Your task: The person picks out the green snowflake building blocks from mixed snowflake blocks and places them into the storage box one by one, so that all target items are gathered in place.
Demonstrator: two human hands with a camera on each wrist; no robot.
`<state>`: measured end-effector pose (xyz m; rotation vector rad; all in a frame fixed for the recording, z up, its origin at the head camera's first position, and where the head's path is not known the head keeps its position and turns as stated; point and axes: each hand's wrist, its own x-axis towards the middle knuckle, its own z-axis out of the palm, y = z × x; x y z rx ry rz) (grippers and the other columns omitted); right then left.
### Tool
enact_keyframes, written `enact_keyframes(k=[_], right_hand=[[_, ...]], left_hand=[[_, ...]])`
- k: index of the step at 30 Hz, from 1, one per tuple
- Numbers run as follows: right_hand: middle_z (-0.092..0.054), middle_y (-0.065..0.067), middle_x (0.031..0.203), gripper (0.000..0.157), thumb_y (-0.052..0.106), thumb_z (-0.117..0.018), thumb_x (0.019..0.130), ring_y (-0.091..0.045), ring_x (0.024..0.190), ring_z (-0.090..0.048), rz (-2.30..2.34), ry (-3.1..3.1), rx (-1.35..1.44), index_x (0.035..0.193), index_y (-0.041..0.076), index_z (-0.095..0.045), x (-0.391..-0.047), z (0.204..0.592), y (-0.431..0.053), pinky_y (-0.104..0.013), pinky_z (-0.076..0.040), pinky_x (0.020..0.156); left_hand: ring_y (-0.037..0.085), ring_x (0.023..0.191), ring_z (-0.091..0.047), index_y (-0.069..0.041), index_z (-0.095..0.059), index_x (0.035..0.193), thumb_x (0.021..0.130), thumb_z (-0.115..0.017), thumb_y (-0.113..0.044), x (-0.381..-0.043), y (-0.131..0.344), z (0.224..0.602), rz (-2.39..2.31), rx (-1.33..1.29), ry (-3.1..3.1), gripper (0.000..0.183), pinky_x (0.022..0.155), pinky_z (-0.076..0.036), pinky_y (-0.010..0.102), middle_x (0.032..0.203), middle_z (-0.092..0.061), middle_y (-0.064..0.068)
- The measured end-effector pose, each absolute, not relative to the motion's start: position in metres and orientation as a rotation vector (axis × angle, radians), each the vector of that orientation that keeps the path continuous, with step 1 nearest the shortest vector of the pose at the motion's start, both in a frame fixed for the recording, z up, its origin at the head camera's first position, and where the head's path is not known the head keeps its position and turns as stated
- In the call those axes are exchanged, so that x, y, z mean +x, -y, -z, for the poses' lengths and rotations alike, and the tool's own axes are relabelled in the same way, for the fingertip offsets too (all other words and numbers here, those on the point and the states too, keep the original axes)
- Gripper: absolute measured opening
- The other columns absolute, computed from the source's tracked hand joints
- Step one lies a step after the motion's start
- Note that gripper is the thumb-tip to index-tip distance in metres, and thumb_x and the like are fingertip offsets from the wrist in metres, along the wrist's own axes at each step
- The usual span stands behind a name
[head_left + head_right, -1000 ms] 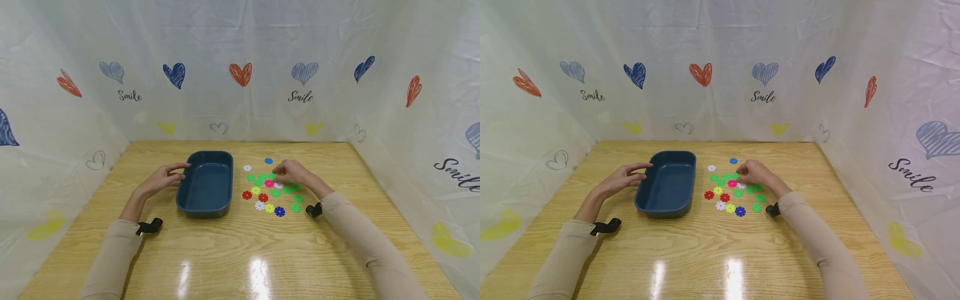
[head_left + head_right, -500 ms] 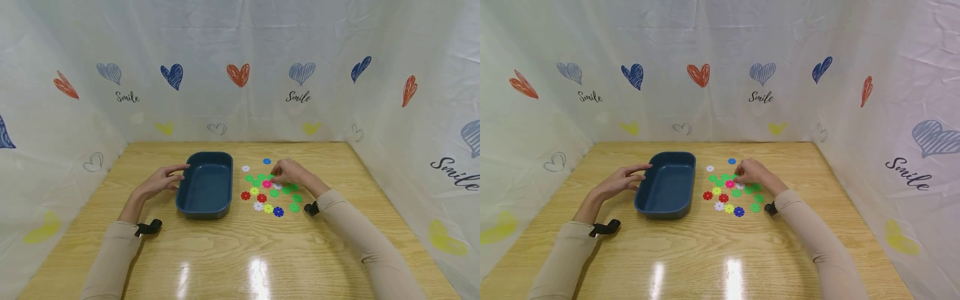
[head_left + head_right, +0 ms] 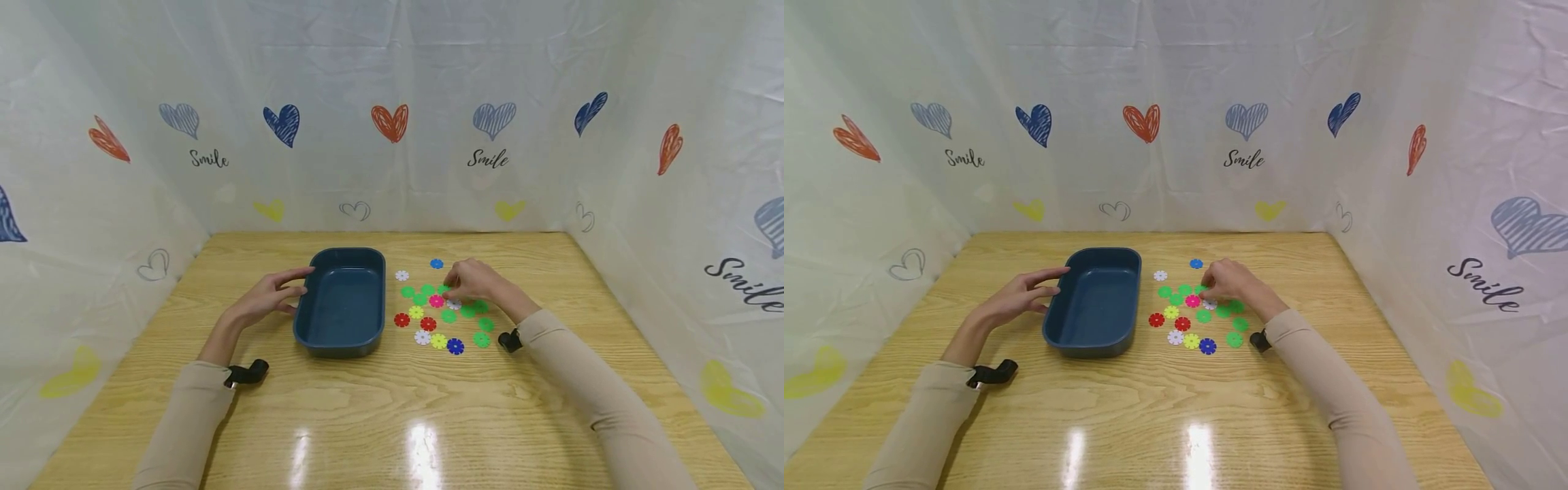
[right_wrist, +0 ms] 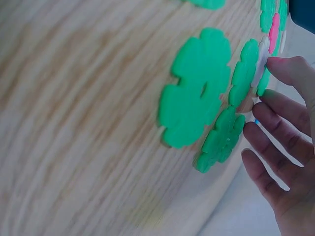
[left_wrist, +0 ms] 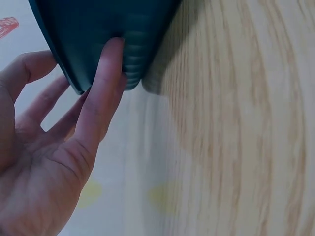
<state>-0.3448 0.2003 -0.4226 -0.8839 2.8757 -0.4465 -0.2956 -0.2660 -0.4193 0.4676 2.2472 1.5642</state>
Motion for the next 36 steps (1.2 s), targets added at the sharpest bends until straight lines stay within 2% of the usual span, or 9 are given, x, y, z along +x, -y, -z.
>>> enact_keyframes(k=[11, 20, 28, 36], right_hand=[[-0.074, -0.002, 0.09, 0.028, 0.034, -0.077, 0.082, -0.008, 0.074, -0.062, 0.321, -2.911, -1.01, 0.095, 0.01, -0.078, -0.346, 0.424, -0.199, -0.027, -0.055, 0.069], [-0.073, -0.001, 0.091, 0.029, 0.035, -0.077, 0.081, -0.01, 0.08, -0.065, 0.499, -2.921, -0.979, 0.096, 0.01, -0.076, -0.345, 0.426, -0.204, -0.027, -0.056, 0.075], [-0.075, -0.001, 0.095, 0.025, 0.035, -0.075, 0.083, -0.019, 0.089, -0.069, 0.653, -2.964, -1.123, 0.097, 0.014, -0.076, -0.346, 0.407, -0.189, -0.034, -0.057, 0.078], [-0.075, -0.001, 0.096, 0.027, 0.039, -0.073, 0.083, -0.022, 0.09, -0.07, 0.688, -2.952, -1.287, 0.1, 0.017, -0.076, -0.353, 0.385, -0.157, -0.032, -0.056, 0.074]], left_hand=[[0.044, 0.141, -0.033, -0.02, -0.032, 0.154, 0.099, -0.059, -0.026, -0.297, 0.257, 0.424, -1.595, 0.465, -2.211, 0.061, 0.08, -0.06, 0.037, 0.164, -0.019, 0.011], [0.044, 0.142, -0.031, -0.02, -0.032, 0.154, 0.099, -0.06, -0.026, -0.299, 0.257, 0.425, -1.602, 0.464, -2.199, 0.062, 0.08, -0.06, 0.038, 0.164, -0.019, 0.01], [0.044, 0.142, -0.031, -0.02, -0.032, 0.154, 0.099, -0.059, -0.026, -0.299, 0.256, 0.426, -1.608, 0.469, -2.184, 0.062, 0.08, -0.06, 0.039, 0.164, -0.018, 0.01], [0.044, 0.142, -0.031, -0.018, -0.03, 0.155, 0.099, -0.059, -0.026, -0.299, 0.254, 0.426, -1.612, 0.471, -2.172, 0.063, 0.079, -0.06, 0.039, 0.164, -0.018, 0.01]])
